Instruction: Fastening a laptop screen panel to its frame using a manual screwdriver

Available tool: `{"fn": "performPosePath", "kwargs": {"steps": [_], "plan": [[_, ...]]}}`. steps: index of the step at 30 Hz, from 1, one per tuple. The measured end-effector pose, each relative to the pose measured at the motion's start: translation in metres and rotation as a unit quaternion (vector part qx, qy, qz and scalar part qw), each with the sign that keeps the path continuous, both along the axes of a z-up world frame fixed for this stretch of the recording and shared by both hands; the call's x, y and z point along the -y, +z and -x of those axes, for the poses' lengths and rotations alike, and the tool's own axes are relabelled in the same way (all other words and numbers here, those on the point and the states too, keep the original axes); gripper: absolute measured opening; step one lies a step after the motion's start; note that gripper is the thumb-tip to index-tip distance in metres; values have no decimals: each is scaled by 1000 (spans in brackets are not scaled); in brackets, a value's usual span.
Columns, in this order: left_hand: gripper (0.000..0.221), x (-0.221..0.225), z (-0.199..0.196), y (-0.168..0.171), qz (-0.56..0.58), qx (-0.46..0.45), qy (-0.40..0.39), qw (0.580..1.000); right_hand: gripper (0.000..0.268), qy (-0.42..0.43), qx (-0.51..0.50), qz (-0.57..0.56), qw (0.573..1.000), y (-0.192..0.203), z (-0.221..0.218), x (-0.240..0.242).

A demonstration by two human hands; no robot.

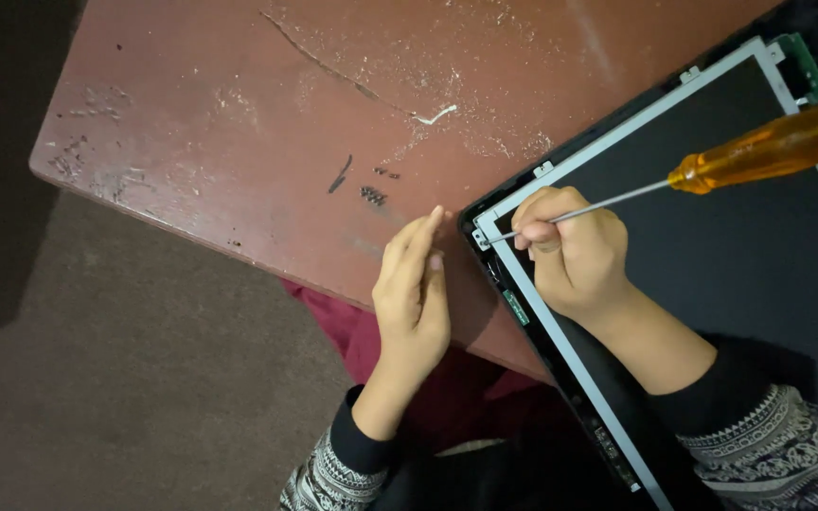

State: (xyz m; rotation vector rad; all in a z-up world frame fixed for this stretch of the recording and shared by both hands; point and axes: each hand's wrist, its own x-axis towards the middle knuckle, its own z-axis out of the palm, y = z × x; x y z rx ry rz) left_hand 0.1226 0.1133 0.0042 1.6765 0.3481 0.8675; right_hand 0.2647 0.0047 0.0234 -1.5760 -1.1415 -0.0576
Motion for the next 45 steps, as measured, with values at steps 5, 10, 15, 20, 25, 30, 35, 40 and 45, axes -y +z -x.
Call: {"fn": "performPosePath", "kwargs": {"steps": [5, 10, 15, 20, 25, 30, 35, 40, 45], "plan": [[41, 0, 0, -1, -24, -9, 7, 1000, 33, 9, -4, 12, 1000, 1, -2, 0], [36, 1, -3, 0, -47, -23, 16, 999, 29, 7, 9, 40, 999, -1, -6, 6], [28, 5, -7, 0, -78, -54, 20, 995, 19, 0, 37, 79, 996, 23, -3, 4], [23, 11, -14, 4, -68, -90, 45, 993, 28, 10, 56, 57, 997, 41, 8, -8], [17, 12, -16, 1, -42, -84, 52, 994, 23, 44, 120, 162, 978, 48, 5, -4], [23, 9, -12, 4, -32, -81, 47, 995, 19, 107, 119, 236, 959, 76, 0, 5], [25, 11, -13, 7, -50, -78, 38, 995, 14, 76, 97, 239, 963, 81, -4, 2], [16, 12, -17, -5, -53, -69, 49, 995, 29, 52, 146, 248, 956, 65, 0, 1], [16, 15, -21, -3, -63, -81, 63, 993, 5, 60, 84, 304, 947, 71, -3, 1]]}}
